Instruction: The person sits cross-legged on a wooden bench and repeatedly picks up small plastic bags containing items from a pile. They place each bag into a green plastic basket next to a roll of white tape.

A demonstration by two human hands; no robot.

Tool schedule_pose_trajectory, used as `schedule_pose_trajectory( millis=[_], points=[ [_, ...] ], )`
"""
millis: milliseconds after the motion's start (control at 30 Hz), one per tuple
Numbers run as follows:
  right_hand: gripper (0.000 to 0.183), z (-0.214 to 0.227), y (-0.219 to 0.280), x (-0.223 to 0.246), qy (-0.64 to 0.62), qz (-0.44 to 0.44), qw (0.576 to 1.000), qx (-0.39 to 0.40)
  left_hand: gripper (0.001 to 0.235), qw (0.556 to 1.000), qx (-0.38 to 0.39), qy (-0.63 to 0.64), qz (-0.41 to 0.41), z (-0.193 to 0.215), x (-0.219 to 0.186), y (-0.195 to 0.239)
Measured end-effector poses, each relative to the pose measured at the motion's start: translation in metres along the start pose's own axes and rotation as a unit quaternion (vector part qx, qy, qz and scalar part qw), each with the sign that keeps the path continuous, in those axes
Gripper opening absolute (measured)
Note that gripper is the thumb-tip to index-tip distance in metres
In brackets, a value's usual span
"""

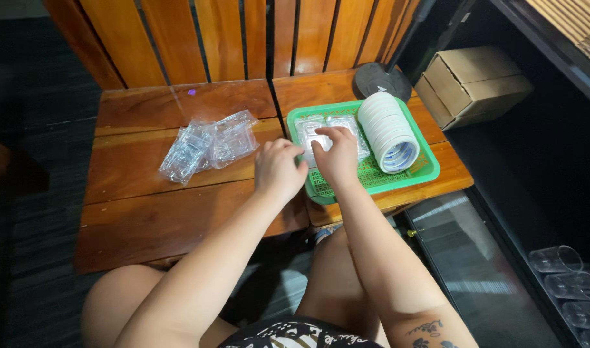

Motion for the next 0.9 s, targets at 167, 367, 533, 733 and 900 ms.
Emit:
schedule_pose_trajectory(
  millis=[167, 367, 533, 733, 900],
  points=[
    [0.026, -0.002, 0.01, 0.038, -0.047, 0.032, 0.998, -0.019, 0.02, 0.996, -0.082, 0.044, -0.012, 0.037, 0.038, 0.028],
    [0.022, -0.01, 0.032, 0.095, -0.159, 0.063, 0.985, -0.013, 0.014, 0.992, -0.1, 0.035, 0.069, 0.067, 0.115, 0.042],
    [0.014, -0.054, 0.054, 0.114, -0.214, 0.072, 0.974, 0.034, 0.013, 0.979, -0.176, 0.049, 0.085, 0.112, 0.172, 0.045],
    [0.016, -0.111, 0.085, 0.12, -0.298, -0.11, 0.931, 0.178, 0.025, 0.956, -0.218, 0.055, 0.187, 0.1, 0.269, 0.05],
    [0.044, -0.157, 0.112, 0.128, -0.394, -0.224, 0.831, 0.324, 0.031, 0.954, -0.164, 0.032, 0.251, 0.091, 0.284, 0.05]
  ],
)
Point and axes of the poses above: each hand's wrist, its own y-axis away from the middle knuckle, its own z-axis out of the back of the hand, x = y × z, the point moved 5 cm from there along -y, towards the middle knuckle, and after that the axes turned 1 degree about -x, right-handed, at the moved point
